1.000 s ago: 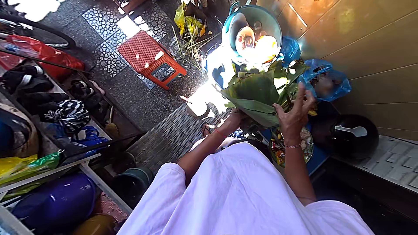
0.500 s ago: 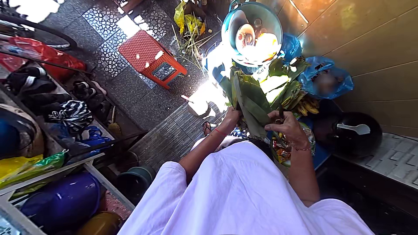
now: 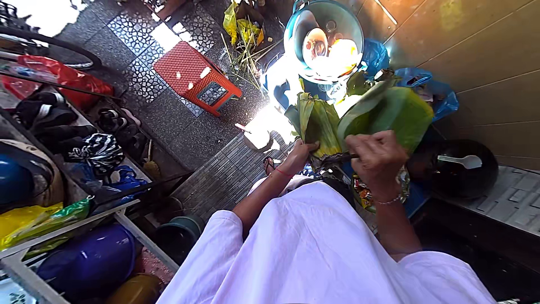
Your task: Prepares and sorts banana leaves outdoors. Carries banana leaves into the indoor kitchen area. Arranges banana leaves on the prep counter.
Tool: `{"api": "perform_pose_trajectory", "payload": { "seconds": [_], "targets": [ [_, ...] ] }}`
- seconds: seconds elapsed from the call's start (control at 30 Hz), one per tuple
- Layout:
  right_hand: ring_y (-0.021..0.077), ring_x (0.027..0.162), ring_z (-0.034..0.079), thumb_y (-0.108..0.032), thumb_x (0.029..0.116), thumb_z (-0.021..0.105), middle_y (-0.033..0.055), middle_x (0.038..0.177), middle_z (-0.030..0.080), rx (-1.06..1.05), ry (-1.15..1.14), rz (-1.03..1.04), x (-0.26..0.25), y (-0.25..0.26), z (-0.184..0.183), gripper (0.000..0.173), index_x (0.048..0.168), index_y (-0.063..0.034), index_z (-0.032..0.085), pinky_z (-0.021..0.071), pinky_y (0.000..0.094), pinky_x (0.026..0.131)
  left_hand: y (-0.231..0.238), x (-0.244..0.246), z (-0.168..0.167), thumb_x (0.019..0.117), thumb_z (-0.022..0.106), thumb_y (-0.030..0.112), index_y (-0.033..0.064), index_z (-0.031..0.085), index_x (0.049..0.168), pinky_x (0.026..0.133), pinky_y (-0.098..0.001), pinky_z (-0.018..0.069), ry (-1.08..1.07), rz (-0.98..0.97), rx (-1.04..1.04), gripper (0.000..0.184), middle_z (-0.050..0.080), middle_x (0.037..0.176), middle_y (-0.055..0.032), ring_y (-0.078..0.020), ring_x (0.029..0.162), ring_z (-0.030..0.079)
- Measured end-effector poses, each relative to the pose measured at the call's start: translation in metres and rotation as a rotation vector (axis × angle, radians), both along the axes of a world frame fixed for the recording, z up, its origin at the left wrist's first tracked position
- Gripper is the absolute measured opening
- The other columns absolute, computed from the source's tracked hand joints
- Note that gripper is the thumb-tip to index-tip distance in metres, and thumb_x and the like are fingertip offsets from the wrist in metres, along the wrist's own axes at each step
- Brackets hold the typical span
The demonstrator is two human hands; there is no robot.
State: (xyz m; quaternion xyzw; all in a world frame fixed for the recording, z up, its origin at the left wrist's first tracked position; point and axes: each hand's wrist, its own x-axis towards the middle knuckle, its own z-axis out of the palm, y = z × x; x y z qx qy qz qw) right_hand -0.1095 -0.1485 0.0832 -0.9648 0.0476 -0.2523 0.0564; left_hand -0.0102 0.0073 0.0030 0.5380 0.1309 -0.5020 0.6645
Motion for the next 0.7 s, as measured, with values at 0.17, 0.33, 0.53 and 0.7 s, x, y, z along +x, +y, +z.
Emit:
{"api": "perform_pose_trajectory", "payload": {
  "seconds": [0.17, 0.33, 0.53, 0.7],
  "targets": [
    [0.025, 0.082, 0.068, -0.01, 0.0844, 0.066, 0.0001, 0.084, 0.076, 0.0, 0.129, 0.085, -0.001, 0.052, -0.031, 0.019, 0.092, -0.018, 0.082, 0.0446, 0.0388, 0.061, 0.006, -0.008, 0.004, 0.105, 0.044, 0.007, 0.0137, 0.059, 0.105, 0.057, -0.0186, 0.0509, -0.113, -0.055, -0.093, 0.017, 0.065, 0.076, 0.0055, -0.0009, 0.061, 0.06],
    [0.0243, 0.082, 0.067, -0.014, 0.0827, 0.067, -0.0023, 0.083, 0.076, -0.003, 0.191, 0.041, -0.003, 0.055, -0.029, 0.017, 0.091, -0.0189, 0.082, 0.0429, 0.0393, 0.061, 0.006, -0.013, 0.0, 0.1084, 0.04, 0.012, 0.0135, 0.058, 0.106, 0.063, -0.0217, 0.055, 0.012, 0.008, -0.141, 0.018, 0.067, 0.078, 0.0033, -0.0045, 0.067, 0.064],
    [0.0255, 0.08, 0.065, -0.005, 0.0843, 0.068, 0.0007, 0.082, 0.073, -0.002, 0.171, 0.105, 0.0, 0.043, -0.03, 0.025, 0.099, -0.0195, 0.082, 0.0426, 0.0369, 0.058, 0.008, -0.014, -0.002, 0.1099, 0.039, 0.017, 0.0155, 0.059, 0.104, 0.065, -0.0206, 0.0553, 0.068, -0.035, -0.24, 0.021, 0.066, 0.079, 0.0038, -0.0034, 0.069, 0.064],
    [0.0216, 0.084, 0.069, -0.005, 0.0857, 0.067, -0.0005, 0.093, 0.078, 0.021, 0.04, 0.181, -0.003, 0.048, -0.034, 0.024, 0.095, -0.0201, 0.083, 0.0476, 0.0339, 0.062, 0.007, -0.013, 0.013, 0.107, 0.043, 0.006, 0.0142, 0.06, 0.106, 0.066, -0.0194, 0.0554, 0.05, -0.037, -0.273, 0.019, 0.069, 0.081, 0.0036, -0.0034, 0.07, 0.065]
  ]
}}
